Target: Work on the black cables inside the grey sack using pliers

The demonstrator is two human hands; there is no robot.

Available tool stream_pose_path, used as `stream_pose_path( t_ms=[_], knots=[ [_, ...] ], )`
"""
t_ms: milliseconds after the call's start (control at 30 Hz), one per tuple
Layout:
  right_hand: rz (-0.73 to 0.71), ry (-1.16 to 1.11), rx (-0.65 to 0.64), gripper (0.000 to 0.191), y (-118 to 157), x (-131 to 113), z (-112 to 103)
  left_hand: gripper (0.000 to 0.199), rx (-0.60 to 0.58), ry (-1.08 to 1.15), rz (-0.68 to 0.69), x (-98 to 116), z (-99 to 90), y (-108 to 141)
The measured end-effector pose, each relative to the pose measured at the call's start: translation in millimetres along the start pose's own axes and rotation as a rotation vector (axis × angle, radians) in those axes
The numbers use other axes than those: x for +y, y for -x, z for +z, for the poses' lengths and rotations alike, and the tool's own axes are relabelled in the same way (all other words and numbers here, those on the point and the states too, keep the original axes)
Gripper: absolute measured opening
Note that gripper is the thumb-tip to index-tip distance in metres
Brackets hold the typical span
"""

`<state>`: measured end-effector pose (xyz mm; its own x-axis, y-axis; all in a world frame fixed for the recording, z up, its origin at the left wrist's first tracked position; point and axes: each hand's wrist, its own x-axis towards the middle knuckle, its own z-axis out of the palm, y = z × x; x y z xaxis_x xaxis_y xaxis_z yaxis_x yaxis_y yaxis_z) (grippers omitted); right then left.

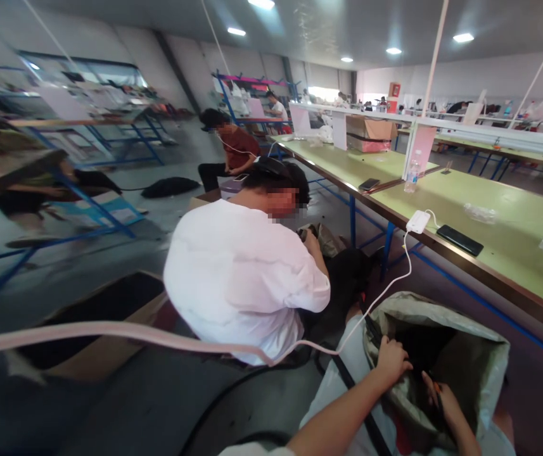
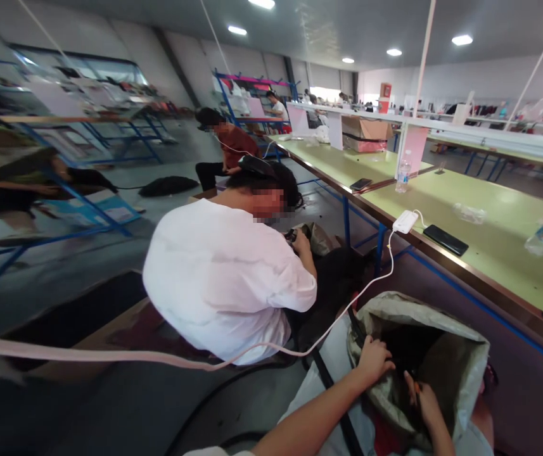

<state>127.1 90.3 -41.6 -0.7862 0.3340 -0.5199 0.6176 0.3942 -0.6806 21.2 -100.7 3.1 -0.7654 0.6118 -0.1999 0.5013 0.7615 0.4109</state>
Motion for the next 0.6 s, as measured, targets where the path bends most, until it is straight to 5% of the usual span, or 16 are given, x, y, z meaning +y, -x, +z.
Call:
stream_pose_path(
  t_ms=[600],
  knots=[
    [-0.09, -0.053, 0.06, 0.058, 17, -14, 0, 0.032, -0.054, -0.056, -0.036, -1, -8.4, 3]
  ],
)
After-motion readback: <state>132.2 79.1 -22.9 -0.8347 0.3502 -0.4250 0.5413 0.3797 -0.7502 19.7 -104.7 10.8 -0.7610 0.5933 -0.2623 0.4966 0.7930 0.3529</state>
